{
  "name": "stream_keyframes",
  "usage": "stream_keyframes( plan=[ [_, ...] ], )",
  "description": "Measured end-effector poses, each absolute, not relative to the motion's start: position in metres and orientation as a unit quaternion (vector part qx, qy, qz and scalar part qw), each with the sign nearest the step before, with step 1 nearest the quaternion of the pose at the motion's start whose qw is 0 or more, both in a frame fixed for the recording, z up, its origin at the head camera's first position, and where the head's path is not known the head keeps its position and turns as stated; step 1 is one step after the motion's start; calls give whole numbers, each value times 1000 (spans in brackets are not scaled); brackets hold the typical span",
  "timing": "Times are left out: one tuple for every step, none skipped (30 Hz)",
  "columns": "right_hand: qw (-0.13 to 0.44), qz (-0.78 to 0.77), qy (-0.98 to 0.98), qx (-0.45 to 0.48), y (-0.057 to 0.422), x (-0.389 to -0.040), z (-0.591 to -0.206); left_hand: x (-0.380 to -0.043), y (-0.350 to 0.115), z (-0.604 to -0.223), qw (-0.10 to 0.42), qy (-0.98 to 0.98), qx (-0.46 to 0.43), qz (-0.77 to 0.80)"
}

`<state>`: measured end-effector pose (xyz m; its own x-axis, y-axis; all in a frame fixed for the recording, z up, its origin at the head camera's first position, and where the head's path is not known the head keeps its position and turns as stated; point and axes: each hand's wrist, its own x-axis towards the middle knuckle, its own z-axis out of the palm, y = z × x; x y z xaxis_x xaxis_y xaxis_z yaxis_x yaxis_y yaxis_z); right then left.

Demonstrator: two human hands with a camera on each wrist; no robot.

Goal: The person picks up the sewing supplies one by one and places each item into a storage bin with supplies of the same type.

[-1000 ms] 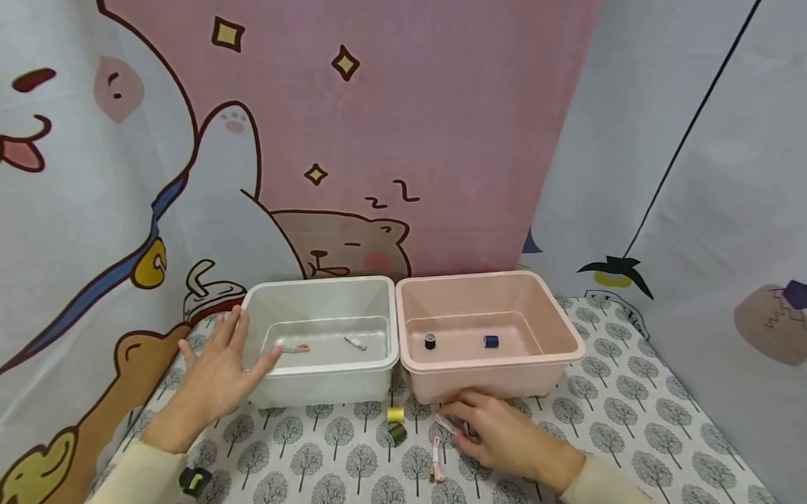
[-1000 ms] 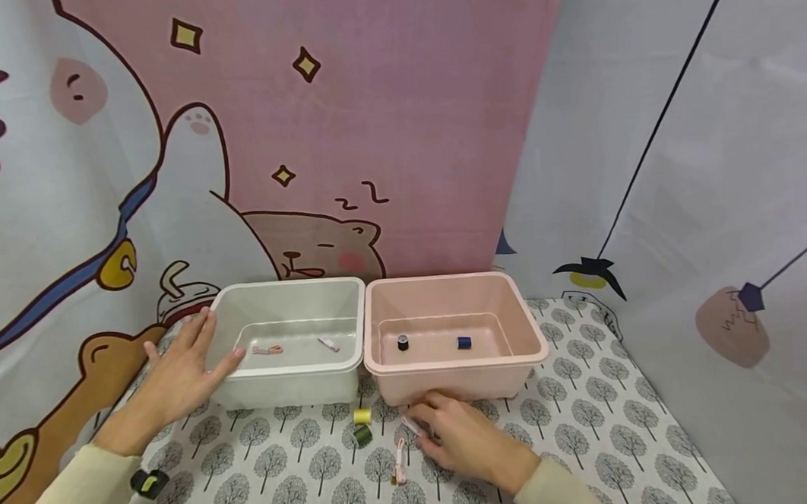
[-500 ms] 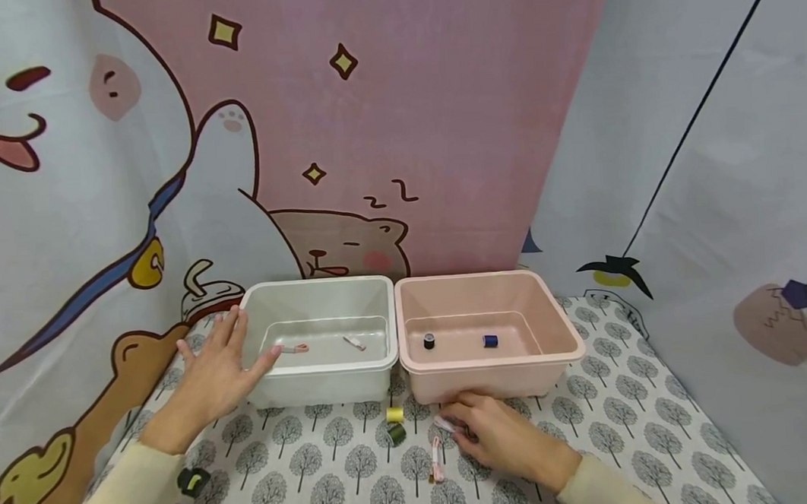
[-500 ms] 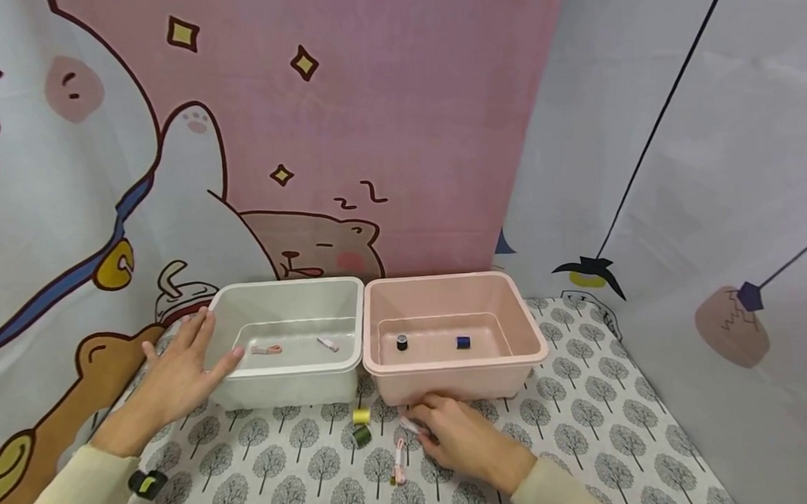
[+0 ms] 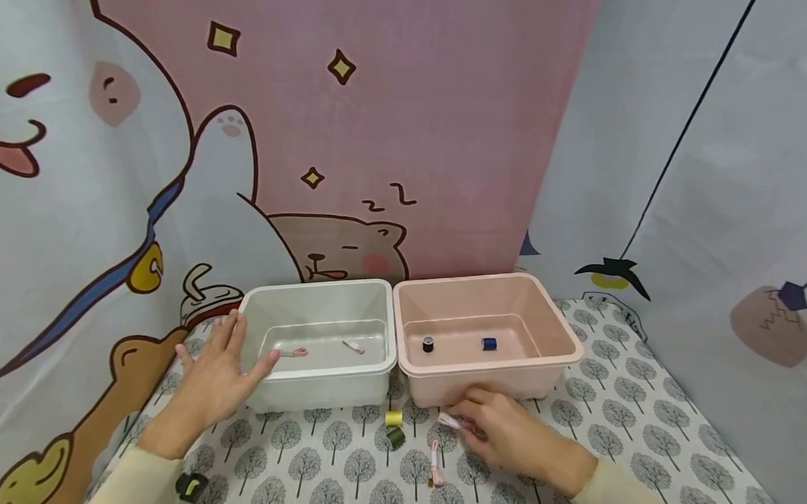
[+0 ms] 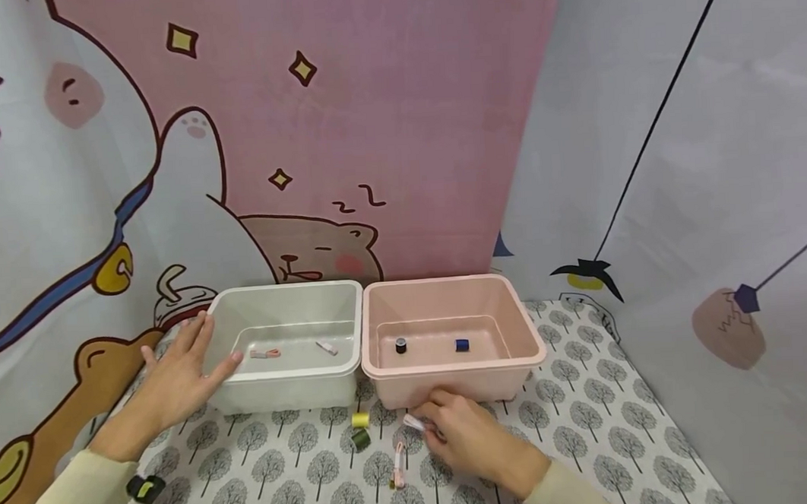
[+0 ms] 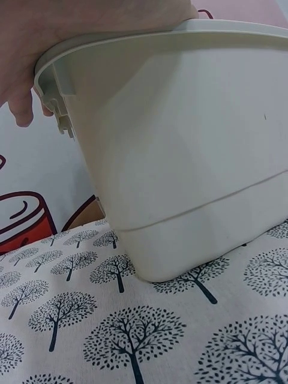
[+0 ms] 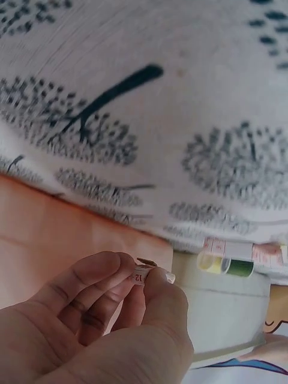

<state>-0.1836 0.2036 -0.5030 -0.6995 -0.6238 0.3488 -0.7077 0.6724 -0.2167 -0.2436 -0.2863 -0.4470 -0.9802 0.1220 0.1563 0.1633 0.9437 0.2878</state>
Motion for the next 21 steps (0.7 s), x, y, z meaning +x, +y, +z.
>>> stream_keyframes(
  plan=[
    [133, 169, -903, 372, 204, -184, -501, -244, -286, -447, 68, -983, -72, -152],
    [137, 171, -900, 376, 204, -184, -499, -244, -287, -447, 69, -983, -72, -152],
    [142, 173, -898, 378, 204, -183, -498, -244, -287, -447, 70, -983, -72, -152],
    [145, 175, -896, 381, 204, -183, -496, -245, -287, -446, 70, -983, -72, -151],
    [149, 177, -894, 384, 204, -183, -494, -245, -287, -446, 70, -983, -72, -152],
    [152, 180, -891, 387, 204, -183, -492, -245, -286, -446, 70, -983, -72, -153],
    [152, 183, -890, 389, 204, -182, -491, -245, -286, -445, 70, -983, -72, -153],
    [152, 185, -888, 392, 203, -182, -489, -245, -286, -445, 70, -983, -72, -153],
    [155, 186, -886, 395, 203, -182, -488, -245, -286, -445, 70, -983, -73, -153],
    [155, 188, -884, 399, 203, -182, -486, -244, -286, -445, 69, -983, -72, -153],
    [153, 191, -882, 403, 202, -181, -485, -244, -286, -444, 68, -983, -72, -153],
    [151, 192, -881, 405, 202, -181, -483, -244, -286, -444, 68, -983, -72, -153],
    [148, 195, -881, 406, 202, -181, -481, -243, -286, -444, 68, -983, -71, -153],
    [144, 198, -880, 407, 201, -181, -479, -243, -285, -444, 68, -983, -71, -153],
    [143, 199, -880, 407, 201, -181, -476, -243, -285, -444, 67, -983, -70, -153],
    [144, 201, -879, 407, 201, -180, -474, -243, -285, -444, 67, -983, -70, -154],
    [146, 202, -878, 408, 200, -180, -472, -243, -285, -444, 68, -983, -70, -154],
    [150, 203, -877, 408, 200, -181, -469, -243, -284, -444, 68, -983, -69, -155],
    [155, 203, -875, 410, 199, -181, -467, -243, -284, -444, 68, -983, -69, -155],
    [161, 204, -873, 412, 199, -181, -465, -242, -284, -444, 68, -983, -68, -154],
    [167, 204, -871, 415, 199, -181, -463, -242, -284, -444, 68, -983, -68, -154]
  ],
)
